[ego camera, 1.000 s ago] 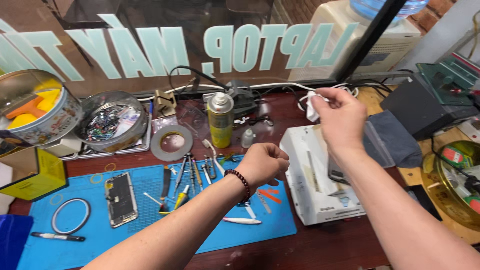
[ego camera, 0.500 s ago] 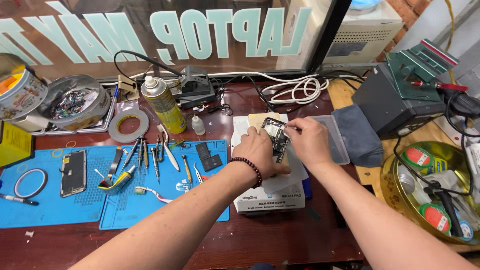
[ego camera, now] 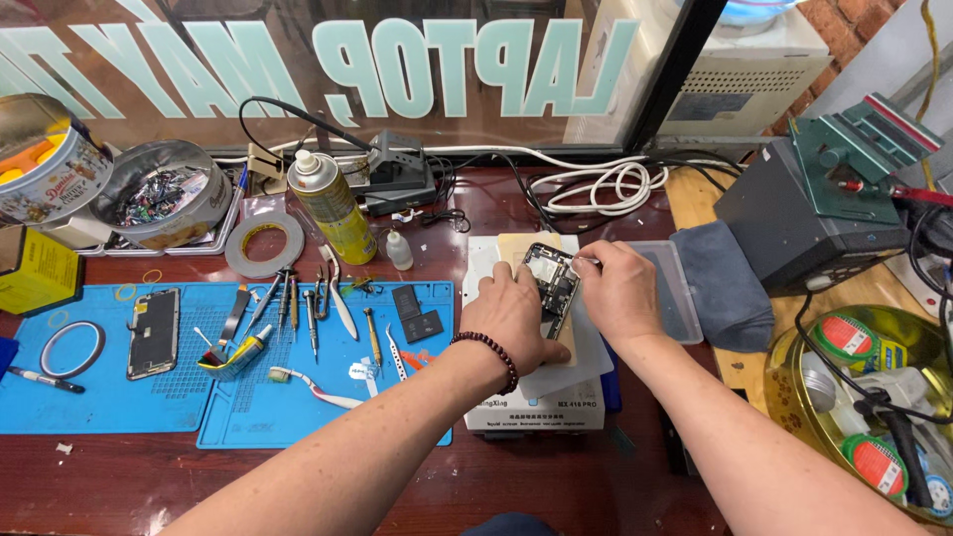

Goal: The person disassembles a mobile phone, cleans internal components with a spray and tissue, and reassembles the battery and casing. The person uses a screwdriver, tweezers, and a spray can to remove screws, clean the motherboard, and secure the battery.

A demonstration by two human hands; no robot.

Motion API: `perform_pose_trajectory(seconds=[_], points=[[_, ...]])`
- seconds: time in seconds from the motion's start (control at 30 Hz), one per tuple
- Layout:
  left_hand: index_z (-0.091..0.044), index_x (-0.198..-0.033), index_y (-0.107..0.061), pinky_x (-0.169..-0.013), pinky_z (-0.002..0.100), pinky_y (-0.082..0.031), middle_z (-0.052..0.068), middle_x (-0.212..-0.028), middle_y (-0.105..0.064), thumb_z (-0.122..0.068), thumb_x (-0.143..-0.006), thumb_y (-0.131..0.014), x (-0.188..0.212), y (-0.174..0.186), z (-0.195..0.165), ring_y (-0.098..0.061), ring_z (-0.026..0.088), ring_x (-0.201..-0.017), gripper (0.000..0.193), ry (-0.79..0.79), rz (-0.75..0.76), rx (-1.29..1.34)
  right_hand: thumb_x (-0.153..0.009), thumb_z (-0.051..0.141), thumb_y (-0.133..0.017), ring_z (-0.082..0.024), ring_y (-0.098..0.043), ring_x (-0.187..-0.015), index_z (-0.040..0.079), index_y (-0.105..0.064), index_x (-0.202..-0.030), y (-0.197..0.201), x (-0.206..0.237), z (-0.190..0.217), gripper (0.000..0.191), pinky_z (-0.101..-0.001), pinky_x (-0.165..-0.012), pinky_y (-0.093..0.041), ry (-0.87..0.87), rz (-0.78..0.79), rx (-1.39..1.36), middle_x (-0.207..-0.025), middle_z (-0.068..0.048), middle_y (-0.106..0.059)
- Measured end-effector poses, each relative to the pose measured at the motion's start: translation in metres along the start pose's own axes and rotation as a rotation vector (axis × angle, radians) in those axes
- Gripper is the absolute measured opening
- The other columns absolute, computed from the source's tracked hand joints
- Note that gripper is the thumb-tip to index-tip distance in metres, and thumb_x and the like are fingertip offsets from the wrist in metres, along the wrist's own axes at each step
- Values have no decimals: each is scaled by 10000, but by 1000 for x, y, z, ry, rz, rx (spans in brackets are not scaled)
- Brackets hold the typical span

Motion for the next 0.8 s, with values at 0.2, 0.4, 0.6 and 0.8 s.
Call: perform_pose_trajectory(seconds=[0.2, 0.4, 0.6, 0.8], points=[[66, -1287, -461, -930, 439, -570, 217, -1286, -501, -483, -592, -959, 0, 1, 3, -553, 386, -1209, 1015, 3, 39, 23, -873, 133, -731, -298, -711, -804, 58, -747, -970, 5, 15, 7, 124, -399, -732, -548, -7, 133, -74, -905, -118, -727], [50, -1269, -483, -939, 445, -564, 210, -1283, -498, -469, -587, -966, 3, 3, 1, -545, 390, -1218, 985, 0, 7, 27, -915, 145, -720, -269, -722, -843, 54, -742, -996, 10, 16, 13, 123, -367, -740, -556, -21, 113, -82, -952, -94, -742], [6, -1334, -419, -924, 473, -566, 257, -1267, -487, -313, -620, -932, 4, 3, 2, -542, 429, -1198, 935, 66, 11, 120, -924, 170, -705, -155, -681, -768, 44, -741, -1007, 23, 29, -13, 156, -307, -677, -530, -293, 111, -261, -931, -59, -746], [31, -1383, -395, -947, 436, -563, 321, -1180, -586, -287, -625, -886, -2, 11, 1, -635, 438, -1104, 958, 64, -7, 199, -934, 164, -709, -96, -599, -755, 26, -771, -994, -1, 52, -49, 162, -273, -677, -480, -708, 407, -580, -869, -20, -716]])
Point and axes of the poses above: each hand's wrist, its own x-axis away from the middle knuckle, its own y-axis out of the back of the hand, z = x × y, the point moved 7 cm from there along -x, towards the middle knuckle
